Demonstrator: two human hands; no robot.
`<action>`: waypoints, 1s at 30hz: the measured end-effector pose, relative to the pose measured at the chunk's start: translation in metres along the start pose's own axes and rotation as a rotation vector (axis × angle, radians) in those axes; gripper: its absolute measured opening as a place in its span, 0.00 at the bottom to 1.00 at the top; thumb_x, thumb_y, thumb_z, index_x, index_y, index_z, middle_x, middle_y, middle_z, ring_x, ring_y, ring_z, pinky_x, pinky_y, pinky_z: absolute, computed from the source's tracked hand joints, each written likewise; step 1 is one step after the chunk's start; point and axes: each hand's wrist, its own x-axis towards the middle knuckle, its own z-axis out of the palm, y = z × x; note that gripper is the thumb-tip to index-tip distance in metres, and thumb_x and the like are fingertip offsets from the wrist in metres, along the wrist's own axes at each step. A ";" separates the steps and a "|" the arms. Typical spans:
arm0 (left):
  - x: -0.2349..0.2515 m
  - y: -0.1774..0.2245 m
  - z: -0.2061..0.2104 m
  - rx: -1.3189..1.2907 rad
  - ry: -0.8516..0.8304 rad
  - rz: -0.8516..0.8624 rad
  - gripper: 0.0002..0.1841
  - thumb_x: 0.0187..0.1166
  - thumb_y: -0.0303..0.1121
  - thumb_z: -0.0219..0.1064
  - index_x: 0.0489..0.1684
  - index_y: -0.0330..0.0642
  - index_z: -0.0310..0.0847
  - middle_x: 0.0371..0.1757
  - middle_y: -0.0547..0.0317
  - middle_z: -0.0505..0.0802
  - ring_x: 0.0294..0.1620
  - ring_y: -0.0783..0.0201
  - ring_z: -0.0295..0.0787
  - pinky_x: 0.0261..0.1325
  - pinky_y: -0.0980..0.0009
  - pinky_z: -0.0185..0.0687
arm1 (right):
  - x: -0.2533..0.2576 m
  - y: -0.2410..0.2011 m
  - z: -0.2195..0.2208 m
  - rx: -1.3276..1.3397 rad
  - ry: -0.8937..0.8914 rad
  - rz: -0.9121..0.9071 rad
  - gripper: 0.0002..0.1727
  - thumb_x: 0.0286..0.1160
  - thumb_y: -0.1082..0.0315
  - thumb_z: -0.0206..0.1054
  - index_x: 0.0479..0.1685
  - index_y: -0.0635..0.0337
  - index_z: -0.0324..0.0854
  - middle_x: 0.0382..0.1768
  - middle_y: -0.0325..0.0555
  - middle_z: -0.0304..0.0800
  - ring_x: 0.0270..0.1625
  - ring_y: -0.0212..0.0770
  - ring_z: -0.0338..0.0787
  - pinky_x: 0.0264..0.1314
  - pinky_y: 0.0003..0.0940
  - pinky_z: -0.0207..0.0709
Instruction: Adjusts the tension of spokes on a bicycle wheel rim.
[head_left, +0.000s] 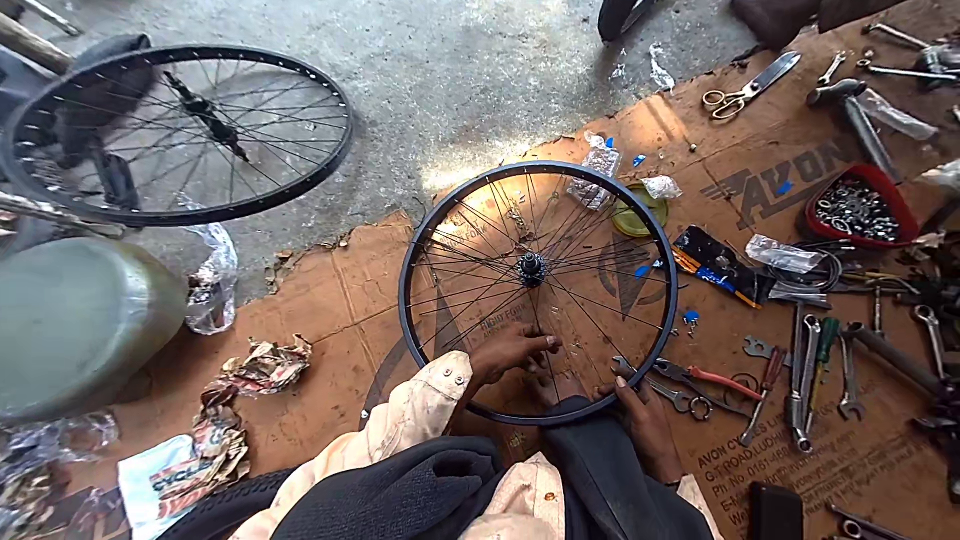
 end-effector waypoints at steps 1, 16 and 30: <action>0.002 -0.003 0.000 0.006 0.010 0.003 0.14 0.89 0.41 0.62 0.61 0.43 0.87 0.48 0.59 0.95 0.29 0.69 0.86 0.30 0.75 0.80 | 0.000 0.000 -0.001 -0.001 0.006 0.003 0.21 0.90 0.69 0.53 0.75 0.71 0.66 0.43 0.63 0.93 0.45 0.52 0.96 0.54 0.44 0.91; 0.002 -0.030 0.011 0.191 -0.306 -0.056 0.13 0.81 0.36 0.72 0.51 0.33 0.88 0.43 0.54 0.95 0.43 0.64 0.94 0.56 0.63 0.90 | 0.005 -0.002 -0.026 -0.218 -0.002 -0.083 0.31 0.83 0.60 0.65 0.81 0.66 0.66 0.55 0.56 0.92 0.50 0.47 0.95 0.52 0.44 0.91; 0.010 -0.055 0.039 0.175 -0.214 0.118 0.13 0.80 0.44 0.73 0.42 0.43 0.92 0.35 0.62 0.94 0.35 0.70 0.90 0.46 0.68 0.87 | 0.029 -0.024 -0.036 -0.278 0.003 -0.061 0.30 0.80 0.67 0.70 0.80 0.64 0.68 0.52 0.58 0.93 0.48 0.51 0.96 0.51 0.45 0.92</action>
